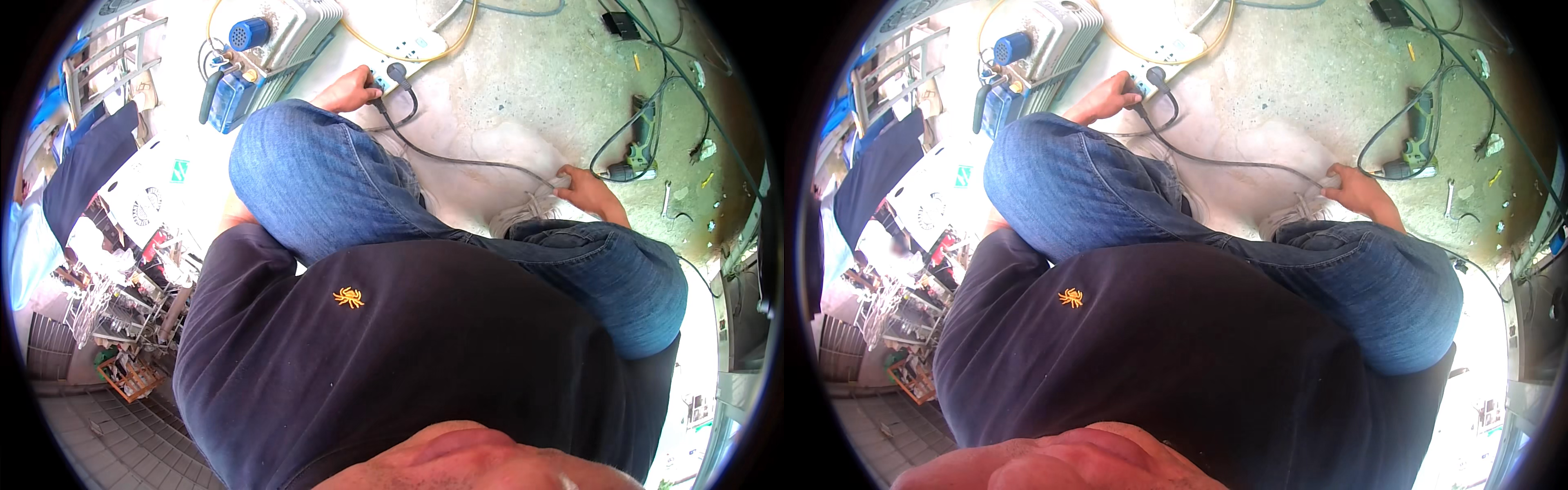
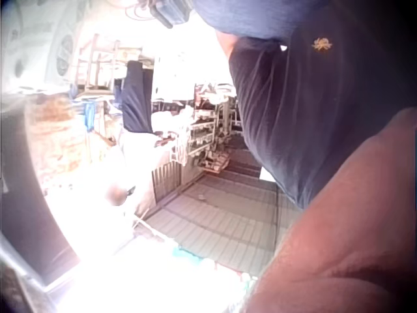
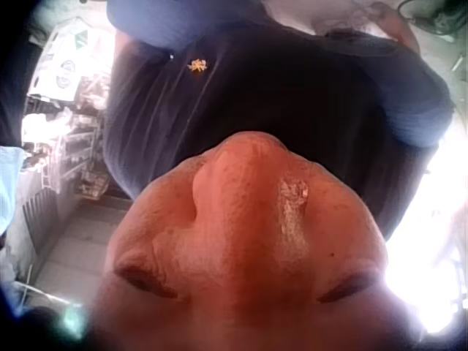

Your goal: The person adjusts the glass doors of a commercial refrigerator by hand, then sits on the floor to connect a vacuum pump and a pressure gauge to the cooling system using hoses. The person also handles a cylinder of refrigerant.

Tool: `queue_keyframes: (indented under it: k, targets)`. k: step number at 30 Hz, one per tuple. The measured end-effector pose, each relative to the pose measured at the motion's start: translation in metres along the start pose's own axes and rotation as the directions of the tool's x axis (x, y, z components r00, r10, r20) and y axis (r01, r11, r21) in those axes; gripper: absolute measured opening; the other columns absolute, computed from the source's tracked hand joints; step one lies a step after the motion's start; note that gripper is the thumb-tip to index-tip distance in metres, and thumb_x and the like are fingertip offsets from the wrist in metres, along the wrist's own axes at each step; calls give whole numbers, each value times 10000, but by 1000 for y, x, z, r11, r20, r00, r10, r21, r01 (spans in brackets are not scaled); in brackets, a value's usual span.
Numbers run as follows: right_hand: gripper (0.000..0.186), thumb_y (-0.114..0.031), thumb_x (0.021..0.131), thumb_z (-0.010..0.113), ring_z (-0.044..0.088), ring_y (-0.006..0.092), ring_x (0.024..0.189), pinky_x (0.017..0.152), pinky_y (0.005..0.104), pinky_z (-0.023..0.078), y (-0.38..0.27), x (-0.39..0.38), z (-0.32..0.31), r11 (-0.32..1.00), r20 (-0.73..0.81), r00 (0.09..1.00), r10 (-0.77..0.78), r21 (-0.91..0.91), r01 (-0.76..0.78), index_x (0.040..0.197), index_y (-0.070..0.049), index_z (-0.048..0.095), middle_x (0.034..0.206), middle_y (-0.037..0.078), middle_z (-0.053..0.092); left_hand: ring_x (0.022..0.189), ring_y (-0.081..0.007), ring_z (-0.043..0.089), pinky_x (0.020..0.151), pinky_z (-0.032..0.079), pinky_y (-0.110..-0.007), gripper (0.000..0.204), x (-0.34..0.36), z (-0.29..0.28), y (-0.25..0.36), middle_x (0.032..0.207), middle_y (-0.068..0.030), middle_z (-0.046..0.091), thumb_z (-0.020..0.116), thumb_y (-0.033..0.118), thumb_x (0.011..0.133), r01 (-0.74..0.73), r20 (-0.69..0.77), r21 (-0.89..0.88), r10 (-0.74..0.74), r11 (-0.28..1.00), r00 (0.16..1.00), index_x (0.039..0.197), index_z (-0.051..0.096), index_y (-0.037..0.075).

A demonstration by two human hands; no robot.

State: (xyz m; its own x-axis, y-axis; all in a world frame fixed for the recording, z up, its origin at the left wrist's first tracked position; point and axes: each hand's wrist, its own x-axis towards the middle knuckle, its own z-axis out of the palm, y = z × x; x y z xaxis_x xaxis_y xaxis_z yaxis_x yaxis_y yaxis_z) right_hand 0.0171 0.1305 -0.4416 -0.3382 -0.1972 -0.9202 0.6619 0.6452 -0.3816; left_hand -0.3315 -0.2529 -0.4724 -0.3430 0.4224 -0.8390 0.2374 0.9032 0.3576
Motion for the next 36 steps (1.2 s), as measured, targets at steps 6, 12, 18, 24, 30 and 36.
queue_keyframes:
  k: [6, 12, 18, 24, 30, 36]
  targets:
    - [526, -355, 849, 703, 655, 371, 1051, 910, 424, 498, 1, 1, 0, 1000, -1, 1000, -5, -18, 5, 1272, -62, 595, 1093, 233, 679, 788, -186, 680, 726, 530, -330, 309, 14, 0, -11, 866, -135, 702, 724, 231, 902, 153, 90, -184, -138, 971, 986, 991, 651, -57]
    - [534, -361, 844, 703, 650, 369, 1061, 920, 424, 492, 6, 3, 1, 1000, -7, 1000, -21, -16, 21, 1270, -57, 593, 1108, 228, 677, 722, -188, 673, 685, 518, -329, 403, 11, -5, 2, 762, -111, 705, 691, 350, 922, 263, 81, -117, -254, 958, 964, 880, 732, -49]
    - [535, -370, 840, 701, 655, 371, 1040, 908, 428, 495, 11, 0, 8, 999, -26, 1000, 3, 43, -2, 1263, -60, 596, 1092, 225, 681, 664, -212, 653, 673, 519, -340, 542, -26, -12, 44, 750, -122, 702, 565, 477, 983, 411, 169, -98, -392, 906, 904, 910, 701, -43]
    - [539, -368, 834, 698, 653, 372, 1053, 920, 427, 495, 9, 10, -3, 999, -7, 999, -31, -14, 31, 1268, -67, 594, 1114, 221, 681, 628, -193, 612, 627, 480, -348, 527, -13, 11, 15, 722, -104, 675, 550, 478, 994, 468, 144, -245, -446, 849, 884, 874, 668, -21]
    - [555, -355, 834, 713, 657, 345, 1044, 915, 415, 502, 20, 6, 16, 994, -130, 987, -96, 30, 101, 1263, -23, 595, 1084, 219, 684, 542, -180, 578, 601, 457, -355, 530, 8, -1, 17, 570, -78, 606, 563, 468, 980, 260, 54, -105, -255, 960, 965, 638, 665, 76]
    - [558, -375, 872, 691, 650, 319, 1007, 885, 393, 505, 120, -11, 27, 995, -182, 982, -58, -87, 43, 1260, 13, 589, 1076, 208, 679, 608, -175, 617, 619, 482, -318, 373, 26, 32, -15, 717, -81, 676, 569, 404, 994, 49, 17, -327, -45, 944, 999, 886, 709, 76]
